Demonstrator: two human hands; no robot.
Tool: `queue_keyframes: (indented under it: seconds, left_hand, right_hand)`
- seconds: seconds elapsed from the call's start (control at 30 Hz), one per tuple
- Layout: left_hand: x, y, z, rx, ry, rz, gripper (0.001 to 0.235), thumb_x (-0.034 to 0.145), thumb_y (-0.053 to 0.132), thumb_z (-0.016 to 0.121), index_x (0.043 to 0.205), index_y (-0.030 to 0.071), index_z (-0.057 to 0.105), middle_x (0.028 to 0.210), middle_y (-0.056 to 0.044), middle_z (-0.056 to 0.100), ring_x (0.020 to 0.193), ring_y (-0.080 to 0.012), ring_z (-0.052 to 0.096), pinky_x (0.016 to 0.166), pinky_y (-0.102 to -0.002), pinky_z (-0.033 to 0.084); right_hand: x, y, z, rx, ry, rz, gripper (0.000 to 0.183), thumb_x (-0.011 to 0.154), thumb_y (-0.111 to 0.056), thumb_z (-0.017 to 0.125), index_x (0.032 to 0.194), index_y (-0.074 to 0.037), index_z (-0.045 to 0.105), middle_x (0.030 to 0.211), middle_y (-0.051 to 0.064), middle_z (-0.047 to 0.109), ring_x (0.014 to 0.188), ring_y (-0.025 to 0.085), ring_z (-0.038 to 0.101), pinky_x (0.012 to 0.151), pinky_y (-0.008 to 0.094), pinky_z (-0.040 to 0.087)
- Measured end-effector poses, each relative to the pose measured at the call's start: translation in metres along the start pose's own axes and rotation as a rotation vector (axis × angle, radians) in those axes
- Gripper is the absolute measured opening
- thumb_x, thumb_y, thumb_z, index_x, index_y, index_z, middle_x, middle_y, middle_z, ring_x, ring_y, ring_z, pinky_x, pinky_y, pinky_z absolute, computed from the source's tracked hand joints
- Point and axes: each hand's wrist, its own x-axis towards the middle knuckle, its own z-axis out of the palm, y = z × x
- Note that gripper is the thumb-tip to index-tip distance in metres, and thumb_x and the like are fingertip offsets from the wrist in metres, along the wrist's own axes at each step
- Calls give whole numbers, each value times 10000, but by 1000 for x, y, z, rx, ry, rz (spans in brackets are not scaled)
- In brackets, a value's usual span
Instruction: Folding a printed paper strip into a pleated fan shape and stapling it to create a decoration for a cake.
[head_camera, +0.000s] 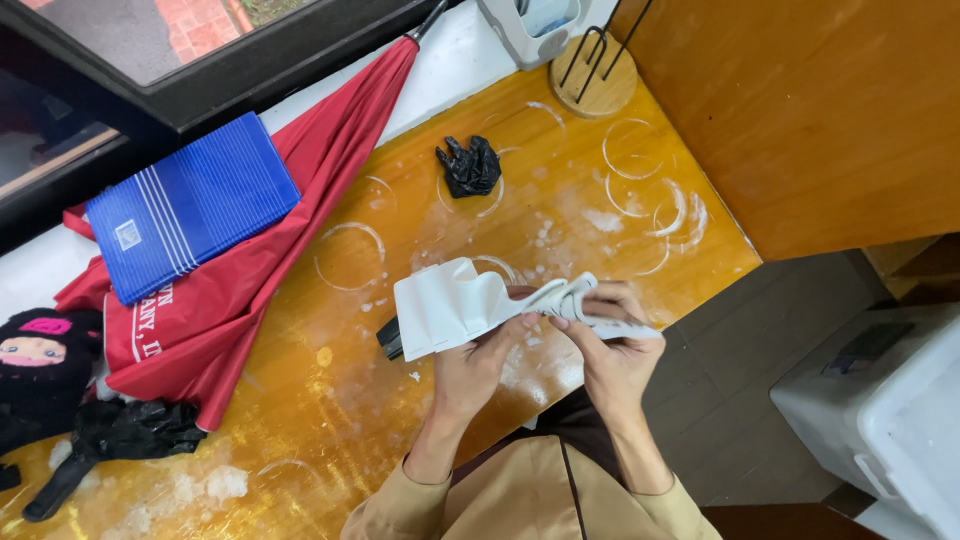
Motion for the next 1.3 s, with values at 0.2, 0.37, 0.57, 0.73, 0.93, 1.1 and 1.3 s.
queue_keyframes:
  seconds: [0.2, 0.37, 0.57, 0.73, 0.93, 1.1, 1.3]
  left_hand:
    - [-2, -20, -11, -72, -10, 55, 279, 857, 83, 819, 1112, -21, 776, 1087, -146, 784, 1071, -188, 660, 1006, -468, 537]
    - [-5, -17, -8, -113, -34, 61, 359, 850, 71, 816, 1190, -22, 747, 1167, -151, 764, 1133, -202, 620, 1039, -480, 510]
    - [-8, -8, -11, -174, -49, 79, 396, 858, 40, 794, 1238, -41, 718, 1203, -150, 751, 1156, -209, 606, 1054, -486, 495]
    - [6, 39, -20, -220, -117, 6, 46, 888, 40, 773, 893, -5, 784, 786, -89, 755, 821, -137, 700, 835, -348, 615]
    - [8, 56, -20, -236, -79, -6, 32, 857, -4, 795, 834, -23, 783, 685, -131, 757, 729, -130, 717, 703, -323, 634]
    - [7, 56, -19, -280, -51, -42, 19, 846, -38, 797, 856, -48, 785, 676, -138, 753, 710, -129, 729, 704, -305, 641]
    - [8, 54, -20, -334, -35, -106, 20, 841, -45, 793, 843, -58, 778, 675, -148, 749, 692, -155, 743, 698, -302, 652]
  right_hand:
    - [18, -38, -7, 37, -224, -18, 160, 692, 35, 908, 760, -20, 774, 762, 131, 732, 688, 169, 657, 709, 313, 561]
    - [28, -46, -17, 35, -310, -1, 155, 699, 35, 897, 763, -30, 771, 667, 109, 718, 589, 117, 635, 610, 265, 547]
    - [24, -42, -27, 22, -286, 103, 189, 693, 79, 888, 787, 20, 734, 647, 110, 723, 628, 72, 610, 587, 237, 549]
    - [28, -54, -27, 43, -286, 299, 256, 688, 113, 876, 852, 34, 696, 668, 100, 735, 620, 74, 673, 624, 221, 590]
    - [35, -65, -26, 52, -296, 412, 361, 675, 118, 876, 951, 66, 648, 690, 123, 725, 614, 87, 666, 609, 230, 615]
    - [42, -74, -22, 4, -345, 435, 350, 649, 134, 888, 928, 62, 689, 698, 153, 744, 506, 91, 619, 537, 220, 593]
    - [44, -72, -17, 48, -352, 464, 273, 654, 142, 884, 842, 73, 698, 690, 163, 738, 485, 101, 591, 488, 229, 572]
